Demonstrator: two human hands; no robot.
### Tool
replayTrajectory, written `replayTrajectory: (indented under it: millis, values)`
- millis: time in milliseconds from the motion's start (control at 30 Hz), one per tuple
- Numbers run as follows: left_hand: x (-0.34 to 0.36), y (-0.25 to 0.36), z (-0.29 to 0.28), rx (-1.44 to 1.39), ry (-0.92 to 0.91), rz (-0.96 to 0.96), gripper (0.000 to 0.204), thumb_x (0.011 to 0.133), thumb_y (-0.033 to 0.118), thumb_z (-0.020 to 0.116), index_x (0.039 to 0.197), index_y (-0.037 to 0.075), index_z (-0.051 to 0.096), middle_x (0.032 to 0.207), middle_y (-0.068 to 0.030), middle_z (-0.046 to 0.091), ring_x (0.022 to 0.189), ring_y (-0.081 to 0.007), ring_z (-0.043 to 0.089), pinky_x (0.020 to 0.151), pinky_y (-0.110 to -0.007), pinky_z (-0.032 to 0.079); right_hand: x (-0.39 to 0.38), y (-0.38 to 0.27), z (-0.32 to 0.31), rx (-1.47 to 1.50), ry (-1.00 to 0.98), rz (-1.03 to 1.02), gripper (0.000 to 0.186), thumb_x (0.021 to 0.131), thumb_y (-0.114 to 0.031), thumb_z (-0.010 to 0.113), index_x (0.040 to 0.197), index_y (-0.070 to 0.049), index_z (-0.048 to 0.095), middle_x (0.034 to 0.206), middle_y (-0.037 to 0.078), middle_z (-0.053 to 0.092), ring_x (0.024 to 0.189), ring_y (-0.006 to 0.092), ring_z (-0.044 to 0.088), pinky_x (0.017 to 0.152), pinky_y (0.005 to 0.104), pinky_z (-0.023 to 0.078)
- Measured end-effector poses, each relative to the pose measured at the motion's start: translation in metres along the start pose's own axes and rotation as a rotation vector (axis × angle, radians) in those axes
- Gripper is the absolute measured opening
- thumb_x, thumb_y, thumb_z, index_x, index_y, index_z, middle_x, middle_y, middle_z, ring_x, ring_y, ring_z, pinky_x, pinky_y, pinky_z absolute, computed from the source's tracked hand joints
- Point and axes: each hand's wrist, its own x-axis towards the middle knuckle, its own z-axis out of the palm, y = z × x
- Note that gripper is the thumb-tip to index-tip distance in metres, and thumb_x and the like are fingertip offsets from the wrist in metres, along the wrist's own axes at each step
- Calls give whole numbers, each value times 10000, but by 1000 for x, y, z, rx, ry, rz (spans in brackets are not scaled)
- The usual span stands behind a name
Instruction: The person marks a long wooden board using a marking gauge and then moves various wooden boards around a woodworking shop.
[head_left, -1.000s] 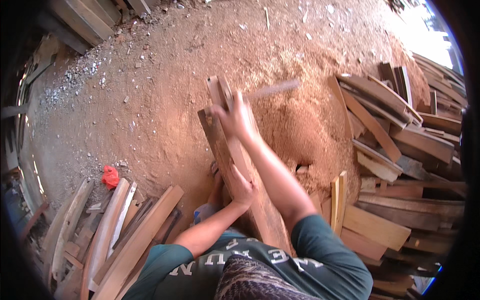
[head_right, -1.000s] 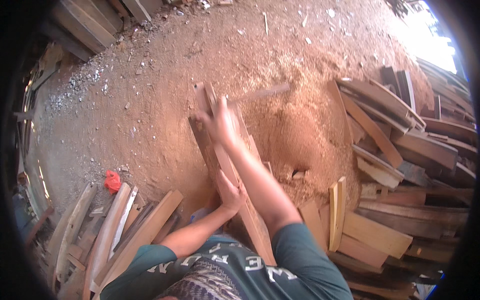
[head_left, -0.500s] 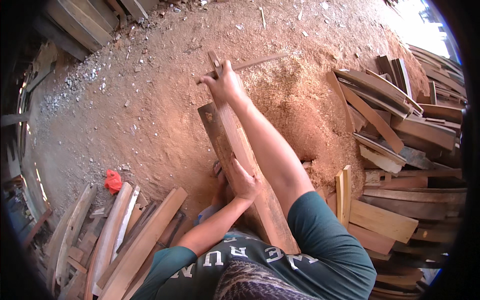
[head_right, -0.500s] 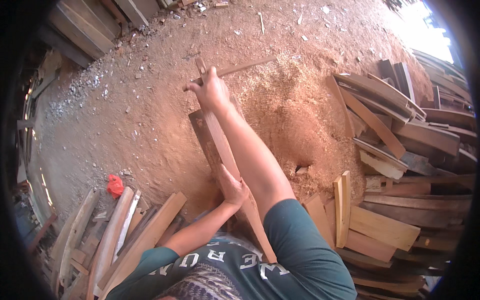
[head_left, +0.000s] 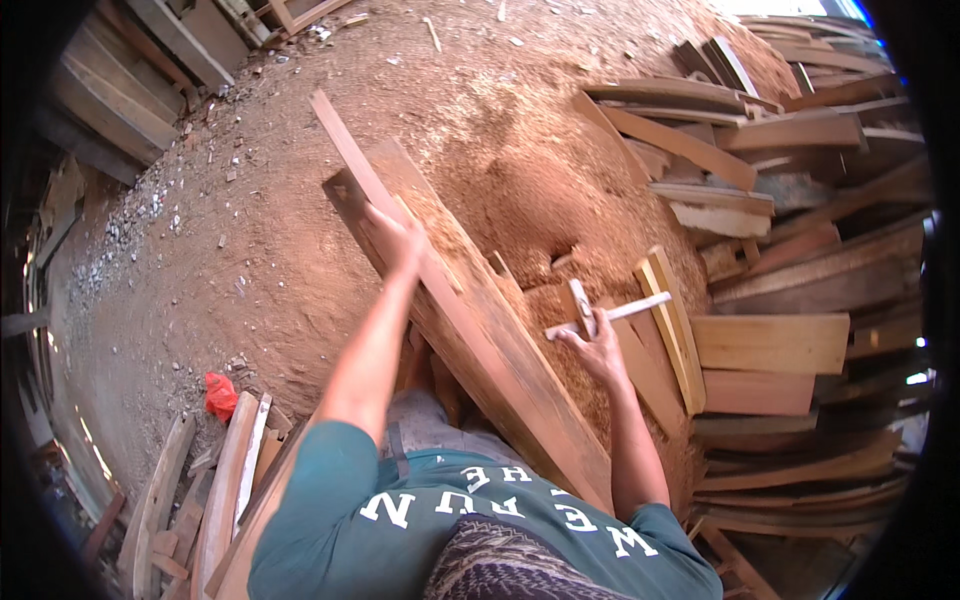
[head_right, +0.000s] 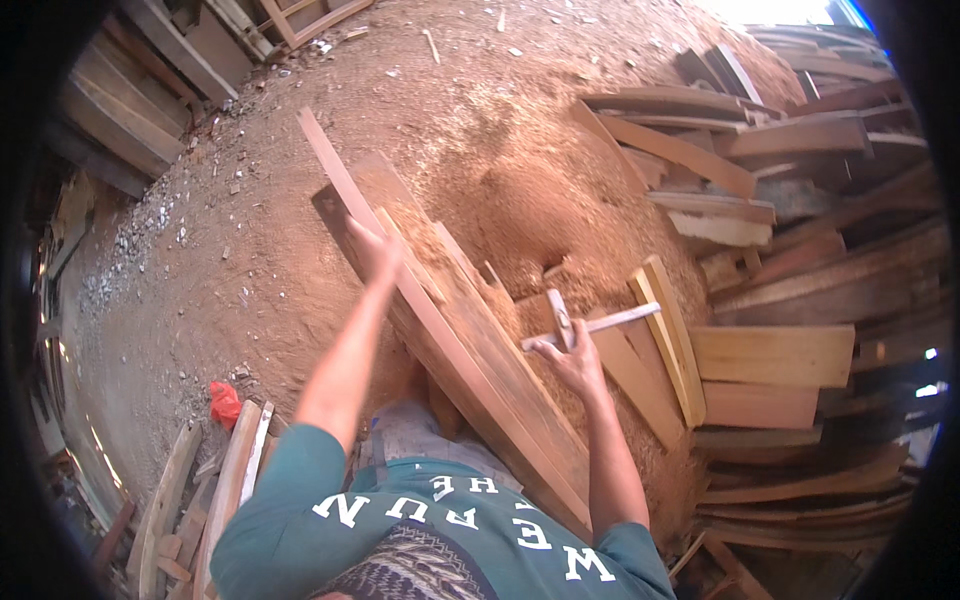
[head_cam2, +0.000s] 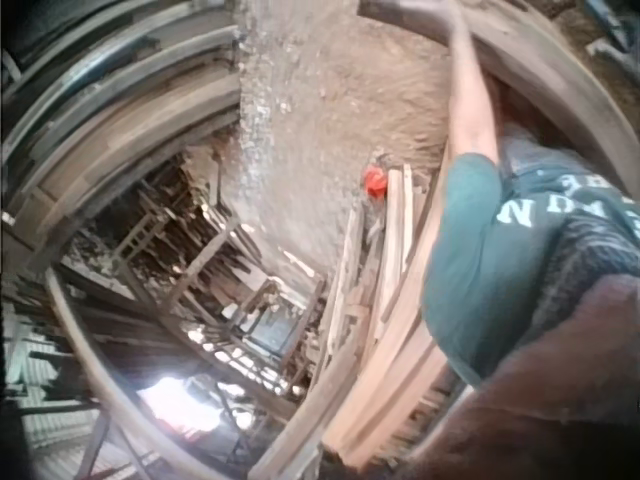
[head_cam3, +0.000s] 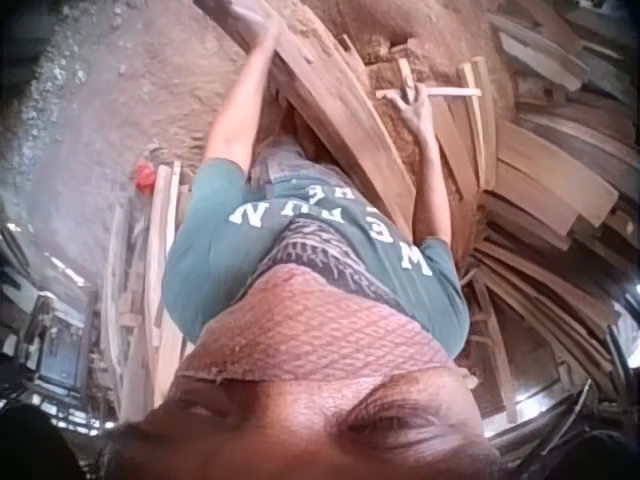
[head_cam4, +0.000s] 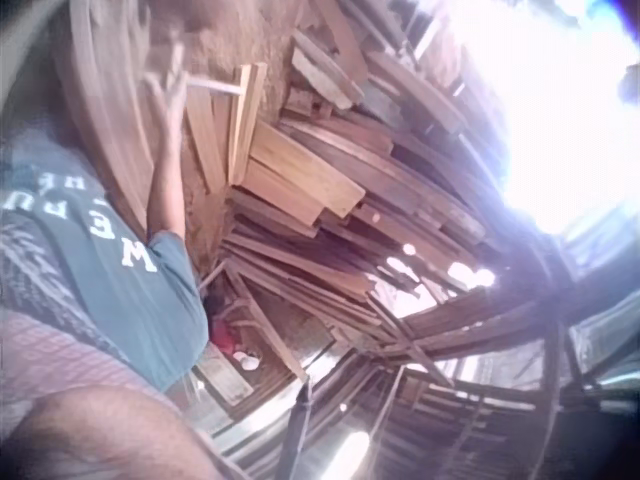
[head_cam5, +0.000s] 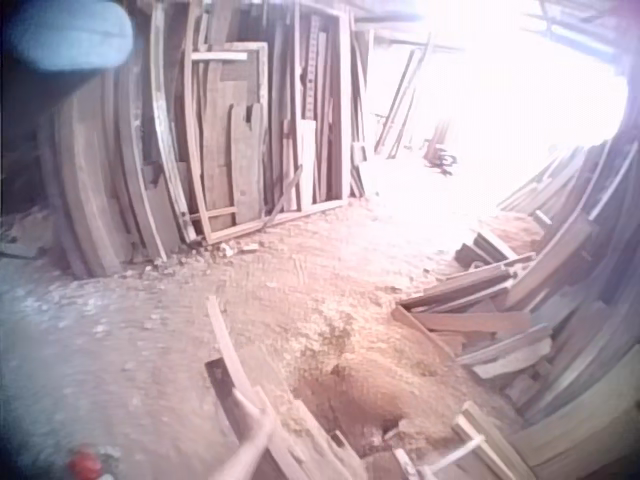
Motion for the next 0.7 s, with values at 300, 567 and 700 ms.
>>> replayTrajectory:
  millis: [300,567,700]
  values:
    - [-185,115,-53,189,-424,838,839,919,356,750,1556,-25,358,1560,-271,439,1448,-416,430,1184,-521,364,-180,243,-43,597,369,-7,563,899,-234,840,1323,-8,547,1116,99,715,1037,176,672,904,345,542]
    - [-585,20,-63,520,-1288,1633,897,779,366,860,1512,53,450,1451,-151,561,1417,-347,460,1190,-654,260,-323,328,-92,460,594,38,792,820,-430,900,1360,6,518,1219,166,670,1138,223,615,991,386,508]
    - [-593,-22,-1,712,-1319,1738,653,822,335,817,1360,64,565,1289,-132,639,1296,-326,559,1168,-582,321,-365,364,-81,630,625,111,836,799,-460,911,1353,21,508,1213,172,669,1135,217,614,985,390,510]
